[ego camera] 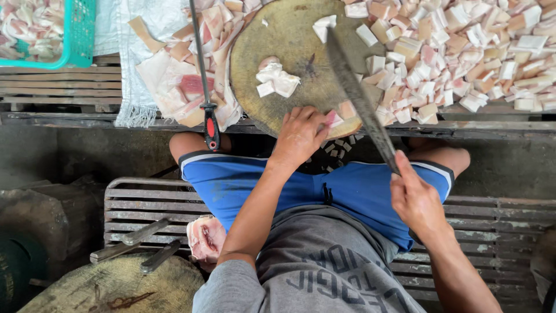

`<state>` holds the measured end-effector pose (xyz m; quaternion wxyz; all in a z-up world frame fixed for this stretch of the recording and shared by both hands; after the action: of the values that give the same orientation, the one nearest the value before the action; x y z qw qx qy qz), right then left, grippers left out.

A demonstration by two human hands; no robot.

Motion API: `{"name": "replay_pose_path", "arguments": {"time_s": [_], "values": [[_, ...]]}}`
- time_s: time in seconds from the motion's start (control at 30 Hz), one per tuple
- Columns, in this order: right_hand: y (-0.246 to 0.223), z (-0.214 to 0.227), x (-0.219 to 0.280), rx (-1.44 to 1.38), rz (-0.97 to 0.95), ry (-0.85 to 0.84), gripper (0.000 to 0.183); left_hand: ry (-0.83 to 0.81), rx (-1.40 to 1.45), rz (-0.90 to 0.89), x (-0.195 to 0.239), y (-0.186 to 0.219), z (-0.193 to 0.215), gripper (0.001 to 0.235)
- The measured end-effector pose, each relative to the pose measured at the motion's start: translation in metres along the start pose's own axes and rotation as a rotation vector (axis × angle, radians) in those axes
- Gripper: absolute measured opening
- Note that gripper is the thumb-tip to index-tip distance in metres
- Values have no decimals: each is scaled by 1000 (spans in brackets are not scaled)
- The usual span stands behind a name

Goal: The person chops pieces of pork skin and fat into small squares using a large machete and a smaller knife on a round wooden cutting board.

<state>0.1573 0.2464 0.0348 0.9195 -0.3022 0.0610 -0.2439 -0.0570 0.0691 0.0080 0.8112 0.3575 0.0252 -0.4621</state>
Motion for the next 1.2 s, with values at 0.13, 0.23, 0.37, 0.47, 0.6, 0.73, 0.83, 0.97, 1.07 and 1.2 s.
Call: {"name": "replay_pose_path", "arguments": {"time_s": [0.13, 0.23, 0.37, 0.47, 0.6, 0.73, 0.83, 0.97, 1.07, 1.2], "values": [[-1, 16, 7, -59, -48, -30, 60, 215, -10, 130, 9, -36, 33, 14], [-2, 11, 14, 6, 78, -111, 62, 249, -161, 237, 17, -67, 53, 21], [4, -6, 5, 190, 241, -245, 61, 298, -316, 241, 18, -83, 62, 48], [11, -4, -26, 203, 262, -98, 52, 209, -320, 305, 12, -93, 54, 53], [28, -1, -75, 278, 184, 68, 47, 147, -242, 360, 9, -107, 50, 51], [38, 1, -99, 247, 143, 124, 48, 285, 97, 425, 8, -129, 50, 28], [39, 0, -104, 177, 160, 142, 48, 378, 447, 460, -15, -145, 32, 27], [37, 0, -104, 151, 59, 154, 43, 426, 360, 294, -83, -157, 18, 38], [36, 5, -100, 73, -55, 173, 41, 403, 198, 315, -76, -155, 28, 51], [36, 5, -79, -13, -118, 136, 47, 147, -175, 406, -20, -132, 31, 38]]}}
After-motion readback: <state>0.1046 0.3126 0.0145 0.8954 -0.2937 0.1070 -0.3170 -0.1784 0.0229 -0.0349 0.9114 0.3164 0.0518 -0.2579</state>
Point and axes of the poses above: each hand's wrist, its own x-axis away from the middle knuckle, its own z-axis out of the back of the hand, y = z × x, the point moved 7 cm from there along -x, towards the middle knuckle, and after that the axes turned 13 degrees about -z, right-handed, at the moved point
